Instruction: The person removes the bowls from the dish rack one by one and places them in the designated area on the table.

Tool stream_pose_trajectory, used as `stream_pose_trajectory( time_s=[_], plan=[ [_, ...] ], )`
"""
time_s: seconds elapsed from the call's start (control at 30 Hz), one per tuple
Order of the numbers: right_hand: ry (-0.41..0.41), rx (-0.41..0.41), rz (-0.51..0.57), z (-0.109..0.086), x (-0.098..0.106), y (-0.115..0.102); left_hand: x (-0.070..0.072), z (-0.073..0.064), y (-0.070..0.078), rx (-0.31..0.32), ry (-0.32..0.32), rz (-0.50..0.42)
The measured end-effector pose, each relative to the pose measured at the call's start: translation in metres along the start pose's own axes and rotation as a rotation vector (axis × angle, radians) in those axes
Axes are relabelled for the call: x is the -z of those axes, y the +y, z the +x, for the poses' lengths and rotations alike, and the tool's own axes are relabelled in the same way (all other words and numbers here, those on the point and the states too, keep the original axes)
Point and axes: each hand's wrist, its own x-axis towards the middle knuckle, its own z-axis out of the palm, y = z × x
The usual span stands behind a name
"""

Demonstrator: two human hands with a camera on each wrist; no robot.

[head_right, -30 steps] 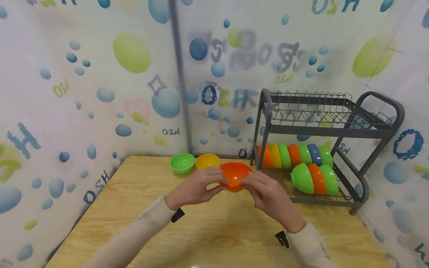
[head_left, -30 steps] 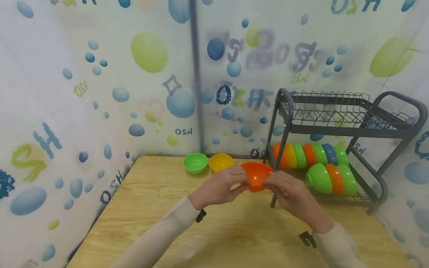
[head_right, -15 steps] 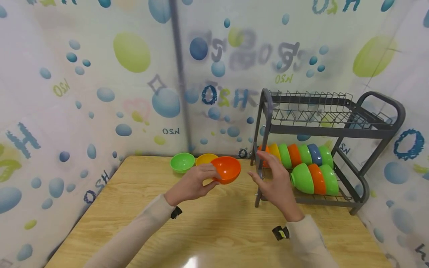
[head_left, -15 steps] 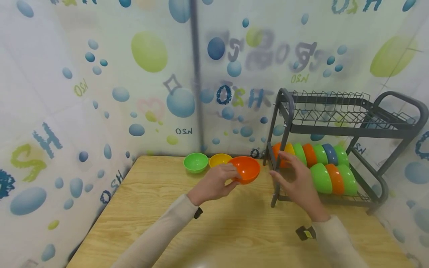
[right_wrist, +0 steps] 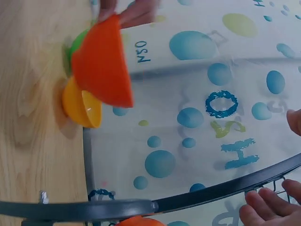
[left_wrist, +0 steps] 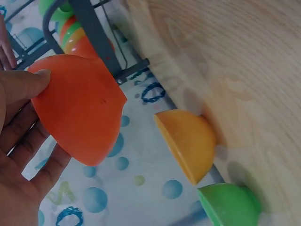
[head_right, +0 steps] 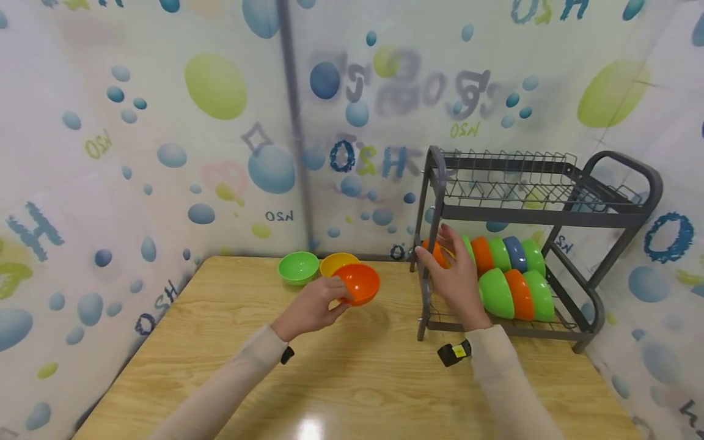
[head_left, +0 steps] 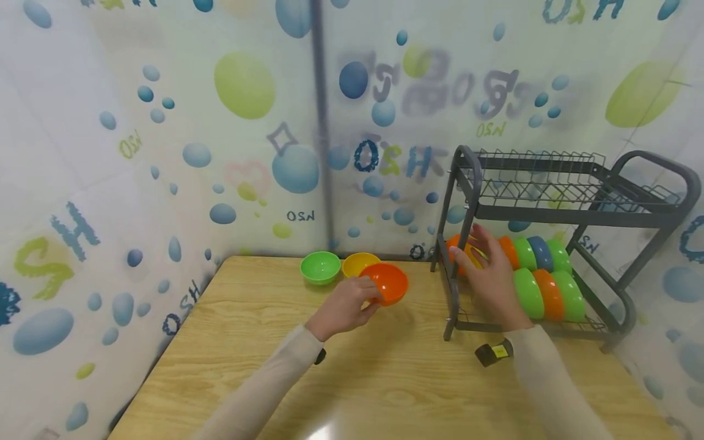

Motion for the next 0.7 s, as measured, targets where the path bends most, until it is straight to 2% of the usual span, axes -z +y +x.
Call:
stream_pose_trajectory(
  time_s=[0.2, 0.4, 0.47, 0.7],
  plan=[
    [0.049, -0.074, 0.037, 0.017, 0.001, -0.003, -0.014, -0.009, -0.009, 0.063, -0.049, 0.016],
    [0.030, -0.178, 0.089, 0.025, 0.002, -0.006, -0.024, -0.018, -0.016, 0.105, -0.083, 0.035],
    [0.025, -0.175, 0.090, 0.028, 0.003, -0.004, -0.027, -0.020, -0.017, 0.098, -0.085, 0.051],
    [0.025, -0.037, -0.004, 0.038, 0.006, 0.006, -0.034, -0.029, -0.022, 0.082, -0.064, 0.102]
  ],
)
